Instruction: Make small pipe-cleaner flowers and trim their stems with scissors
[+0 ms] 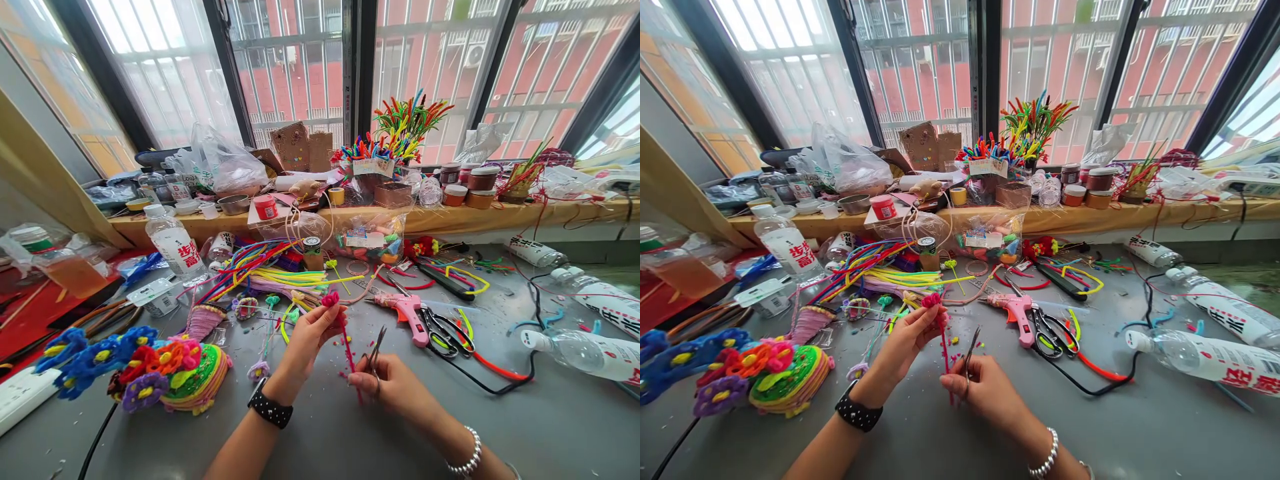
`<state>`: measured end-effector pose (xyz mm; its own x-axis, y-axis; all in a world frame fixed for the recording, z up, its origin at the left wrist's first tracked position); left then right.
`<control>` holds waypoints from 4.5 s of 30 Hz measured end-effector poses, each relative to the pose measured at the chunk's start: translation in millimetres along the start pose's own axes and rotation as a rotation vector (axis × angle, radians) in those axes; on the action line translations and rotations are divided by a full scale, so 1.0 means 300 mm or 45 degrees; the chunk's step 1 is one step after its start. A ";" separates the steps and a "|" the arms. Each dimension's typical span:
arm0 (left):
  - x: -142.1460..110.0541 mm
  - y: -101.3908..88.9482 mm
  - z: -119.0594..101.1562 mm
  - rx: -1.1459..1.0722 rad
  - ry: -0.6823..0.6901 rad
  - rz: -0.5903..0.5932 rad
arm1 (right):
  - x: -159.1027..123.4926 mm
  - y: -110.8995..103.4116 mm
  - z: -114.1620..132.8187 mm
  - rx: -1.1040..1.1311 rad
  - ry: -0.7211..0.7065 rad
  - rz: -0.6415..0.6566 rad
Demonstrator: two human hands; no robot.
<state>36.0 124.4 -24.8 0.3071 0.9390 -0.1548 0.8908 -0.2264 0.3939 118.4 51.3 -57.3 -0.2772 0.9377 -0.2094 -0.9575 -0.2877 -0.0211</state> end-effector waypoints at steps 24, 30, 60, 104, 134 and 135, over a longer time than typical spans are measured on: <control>-0.096 0.196 0.116 0.286 -0.184 0.695 | -0.030 0.049 0.060 0.243 -0.078 0.305; -0.076 0.174 0.091 0.192 -0.142 0.522 | -0.015 0.002 0.006 0.437 0.074 0.075; 0.015 -0.121 -0.109 -0.556 0.255 -0.178 | 0.020 -0.087 -0.051 0.328 0.114 -0.108; -0.054 0.113 -0.013 0.396 -0.002 0.479 | 0.011 -0.105 0.044 0.050 -0.110 -0.066; -0.006 0.079 0.015 1.078 0.298 0.341 | 0.030 -0.355 0.049 -0.630 -0.238 -0.610; -0.009 0.086 0.019 1.056 0.285 0.366 | 0.034 -0.355 0.049 -0.622 -0.250 -0.606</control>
<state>60.2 114.6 -19.4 0.5600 0.8261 0.0630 0.7717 -0.4924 -0.4025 216.2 94.4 -42.8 0.1089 0.9878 0.1109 -0.8456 0.1507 -0.5121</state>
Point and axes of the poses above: each hand's wrist, its own x-axis towards the middle knuckle, its own y-axis out of the palm, z = x × y, the point moved 10 cm from there along x, towards the middle knuckle, and after that the axes turned 1 degree about -x, right-handed, at the moved point
